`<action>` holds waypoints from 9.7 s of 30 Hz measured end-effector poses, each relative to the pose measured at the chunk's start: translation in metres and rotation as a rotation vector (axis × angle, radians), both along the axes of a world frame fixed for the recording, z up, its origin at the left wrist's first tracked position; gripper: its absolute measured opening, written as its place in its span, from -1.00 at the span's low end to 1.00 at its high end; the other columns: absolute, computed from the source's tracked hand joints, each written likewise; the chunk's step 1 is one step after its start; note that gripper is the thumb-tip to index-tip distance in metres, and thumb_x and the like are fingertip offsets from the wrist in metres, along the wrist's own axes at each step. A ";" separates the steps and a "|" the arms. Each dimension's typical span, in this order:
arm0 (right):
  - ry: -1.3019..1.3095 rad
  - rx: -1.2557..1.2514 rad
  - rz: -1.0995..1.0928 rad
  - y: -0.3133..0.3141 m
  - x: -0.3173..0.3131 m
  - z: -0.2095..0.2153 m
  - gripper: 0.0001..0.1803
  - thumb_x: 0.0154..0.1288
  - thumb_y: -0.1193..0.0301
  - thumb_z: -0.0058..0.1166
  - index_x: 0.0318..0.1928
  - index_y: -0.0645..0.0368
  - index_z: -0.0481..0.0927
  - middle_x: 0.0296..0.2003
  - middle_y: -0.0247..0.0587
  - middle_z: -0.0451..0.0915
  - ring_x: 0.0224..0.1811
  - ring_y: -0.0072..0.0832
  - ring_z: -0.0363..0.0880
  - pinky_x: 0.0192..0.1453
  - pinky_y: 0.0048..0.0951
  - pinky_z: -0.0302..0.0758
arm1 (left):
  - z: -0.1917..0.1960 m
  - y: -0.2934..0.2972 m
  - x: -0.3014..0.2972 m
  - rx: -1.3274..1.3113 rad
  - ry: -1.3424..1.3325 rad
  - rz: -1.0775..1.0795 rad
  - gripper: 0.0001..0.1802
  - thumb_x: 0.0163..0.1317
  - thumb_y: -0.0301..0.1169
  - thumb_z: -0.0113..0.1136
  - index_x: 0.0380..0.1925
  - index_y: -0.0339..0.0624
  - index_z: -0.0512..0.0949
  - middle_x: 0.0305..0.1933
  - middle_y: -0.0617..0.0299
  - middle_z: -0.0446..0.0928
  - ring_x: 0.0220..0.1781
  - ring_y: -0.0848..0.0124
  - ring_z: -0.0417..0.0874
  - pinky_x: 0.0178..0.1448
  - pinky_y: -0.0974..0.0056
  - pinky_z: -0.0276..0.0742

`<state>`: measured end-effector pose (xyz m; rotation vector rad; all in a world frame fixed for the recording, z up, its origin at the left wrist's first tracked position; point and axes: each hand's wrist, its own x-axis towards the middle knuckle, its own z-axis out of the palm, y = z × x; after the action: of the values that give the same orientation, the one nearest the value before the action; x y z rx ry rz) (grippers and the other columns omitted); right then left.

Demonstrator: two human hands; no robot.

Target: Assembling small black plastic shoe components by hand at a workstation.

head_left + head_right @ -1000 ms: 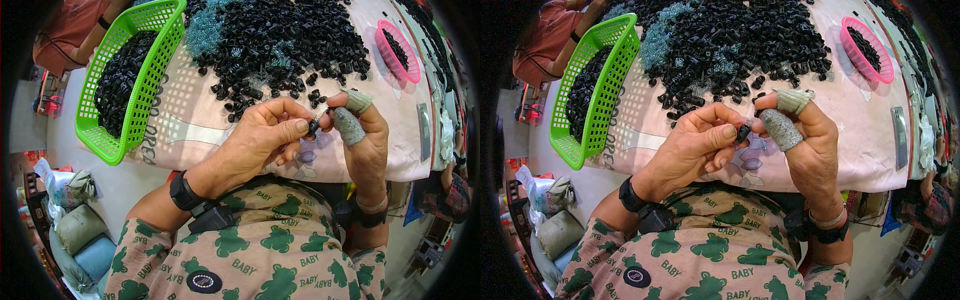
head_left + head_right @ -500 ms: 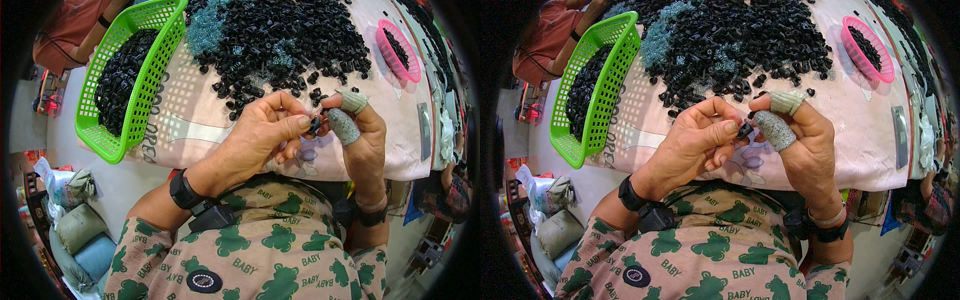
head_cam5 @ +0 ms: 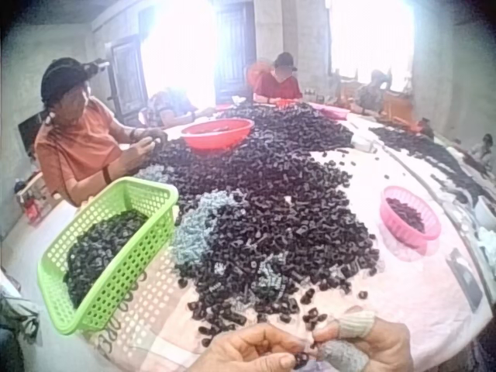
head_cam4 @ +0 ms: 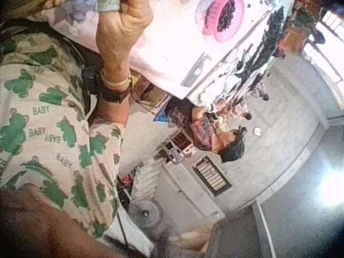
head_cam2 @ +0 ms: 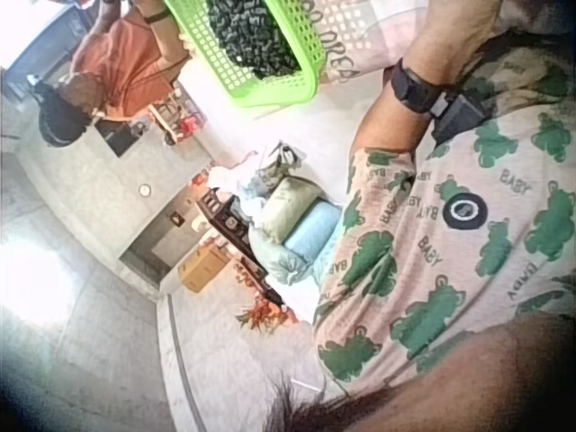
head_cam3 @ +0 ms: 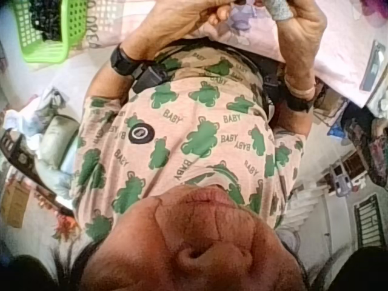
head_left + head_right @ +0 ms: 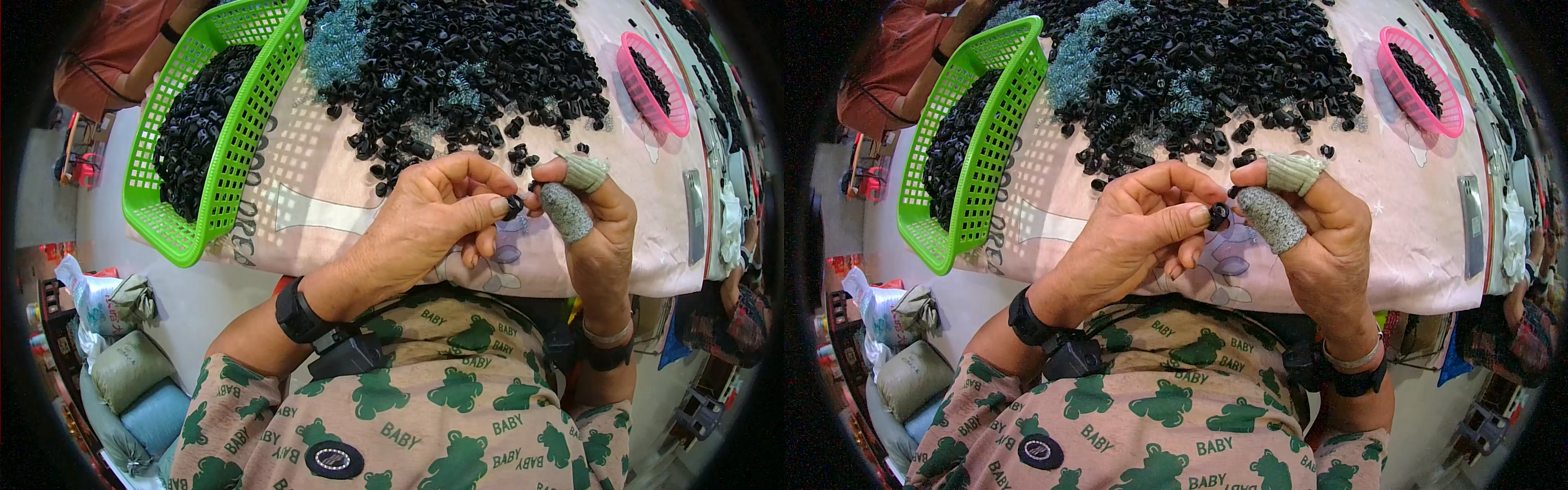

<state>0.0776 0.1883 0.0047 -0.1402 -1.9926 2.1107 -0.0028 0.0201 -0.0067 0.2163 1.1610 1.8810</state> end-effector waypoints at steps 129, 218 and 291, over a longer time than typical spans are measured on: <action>0.214 0.680 -0.899 0.128 0.031 0.038 -0.79 0.29 0.48 0.06 -0.08 0.27 0.57 -0.22 -0.17 0.63 -0.28 -0.54 0.60 -0.26 -0.55 0.55 | 0.004 -0.007 0.000 -0.054 -0.010 0.049 -0.88 0.22 -0.46 0.19 -0.27 -0.20 0.47 -0.48 0.31 0.48 -0.64 0.65 0.36 -0.64 0.57 0.13; -0.307 -0.663 -0.439 0.172 0.093 -0.006 -0.59 0.38 0.05 -0.11 -0.12 0.14 0.49 -0.46 -0.41 0.52 -0.56 -0.62 0.42 -0.54 -0.62 0.30 | 0.005 -0.004 -0.005 -0.138 -0.031 -0.017 -0.84 0.23 -0.45 0.19 -0.21 -0.27 0.57 -0.54 0.42 0.44 -0.58 0.72 0.34 -0.53 0.59 0.25; 0.093 1.256 -0.226 0.044 -0.031 -0.014 -0.74 0.01 0.54 0.22 -0.22 0.14 0.56 -0.46 -0.17 0.52 -0.42 -0.30 0.54 -0.35 -0.39 0.48 | 0.013 -0.007 -0.002 -0.113 0.125 -0.065 -0.84 0.21 -0.45 0.19 -0.22 -0.25 0.57 -0.56 0.44 0.40 -0.58 0.70 0.32 -0.52 0.58 0.22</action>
<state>0.0465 0.2328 -0.0096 -0.0278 -2.6400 0.4663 -0.0046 0.0131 0.0061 0.3087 1.3251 1.7595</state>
